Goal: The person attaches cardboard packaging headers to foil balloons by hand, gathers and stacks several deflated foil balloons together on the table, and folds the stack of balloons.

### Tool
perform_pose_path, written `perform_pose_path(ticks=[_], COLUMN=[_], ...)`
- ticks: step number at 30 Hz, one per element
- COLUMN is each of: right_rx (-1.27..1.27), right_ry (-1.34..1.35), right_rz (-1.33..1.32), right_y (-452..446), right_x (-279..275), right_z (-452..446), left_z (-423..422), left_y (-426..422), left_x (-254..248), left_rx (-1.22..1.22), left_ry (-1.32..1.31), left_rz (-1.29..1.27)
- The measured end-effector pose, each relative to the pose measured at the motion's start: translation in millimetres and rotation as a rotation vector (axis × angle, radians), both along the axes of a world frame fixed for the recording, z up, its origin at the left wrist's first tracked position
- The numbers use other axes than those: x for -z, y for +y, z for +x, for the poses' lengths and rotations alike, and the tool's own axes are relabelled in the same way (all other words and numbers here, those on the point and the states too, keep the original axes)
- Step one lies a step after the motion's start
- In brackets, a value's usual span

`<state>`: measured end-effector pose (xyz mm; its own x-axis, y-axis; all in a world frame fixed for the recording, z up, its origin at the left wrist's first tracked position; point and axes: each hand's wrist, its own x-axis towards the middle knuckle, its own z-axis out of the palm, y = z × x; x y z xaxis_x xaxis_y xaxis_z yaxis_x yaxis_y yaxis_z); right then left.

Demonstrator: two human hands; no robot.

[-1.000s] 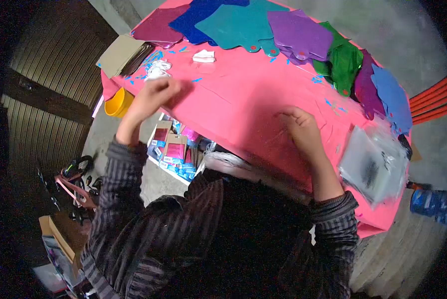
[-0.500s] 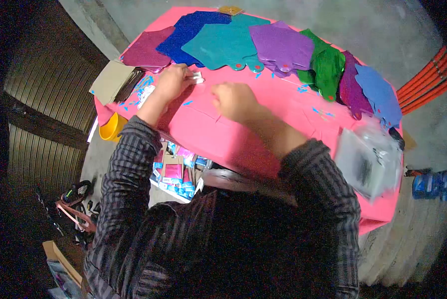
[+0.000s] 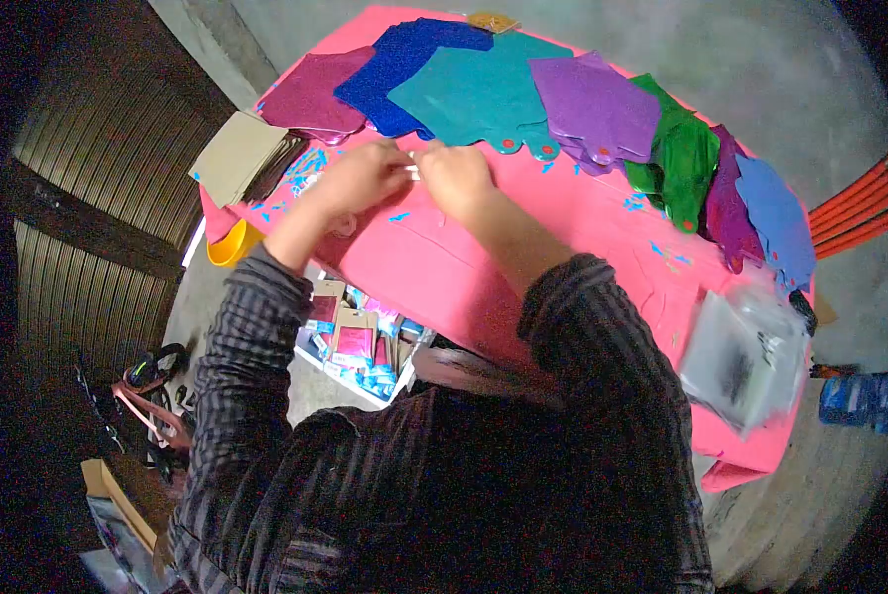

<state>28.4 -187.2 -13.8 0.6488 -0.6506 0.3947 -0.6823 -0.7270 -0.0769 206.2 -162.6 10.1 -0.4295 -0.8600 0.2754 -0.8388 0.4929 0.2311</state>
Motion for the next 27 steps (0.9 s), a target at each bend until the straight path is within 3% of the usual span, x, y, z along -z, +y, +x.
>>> perform_pose_path(ticks=[3, 5, 9, 14, 17, 22, 27], right_rx=[0.009, 0.011, 0.012, -0.009, 0.006, 0.015, 0.008], right_ry=[0.032, 0.028, 0.012, -0.04, -0.062, -0.078, -0.084], right_rz=[0.004, -0.004, 0.023, 0.042, 0.053, 0.065, 0.051], right_y=[-2.7, -3.5, -4.3, -2.1, -1.3, 0.2, 0.0], right_x=[3.8, 6.4, 6.4, 6.7, 7.1, 6.4, 7.6], right_z=[0.0, 0.8, 4.7, 2.4, 1.8, 1.8, 1.2], left_z=[24.9, 38.7, 60.3, 65.7, 62.9, 70.2, 81.1], left_y=[-12.0, -21.6, -43.5, -62.3, -62.5, -57.8, -65.1], left_x=[-14.1, -26.3, -1.0, 11.0, 0.1, -2.0, 2.6], left_rx=[0.032, -0.344, -0.527, -0.473, -0.501, -0.442, -0.571], left_ry=[0.166, -0.189, -0.352, -0.282, -0.233, -0.269, -0.276], left_rz=[0.145, 0.013, -0.219, -0.281, -0.058, -0.059, -0.083])
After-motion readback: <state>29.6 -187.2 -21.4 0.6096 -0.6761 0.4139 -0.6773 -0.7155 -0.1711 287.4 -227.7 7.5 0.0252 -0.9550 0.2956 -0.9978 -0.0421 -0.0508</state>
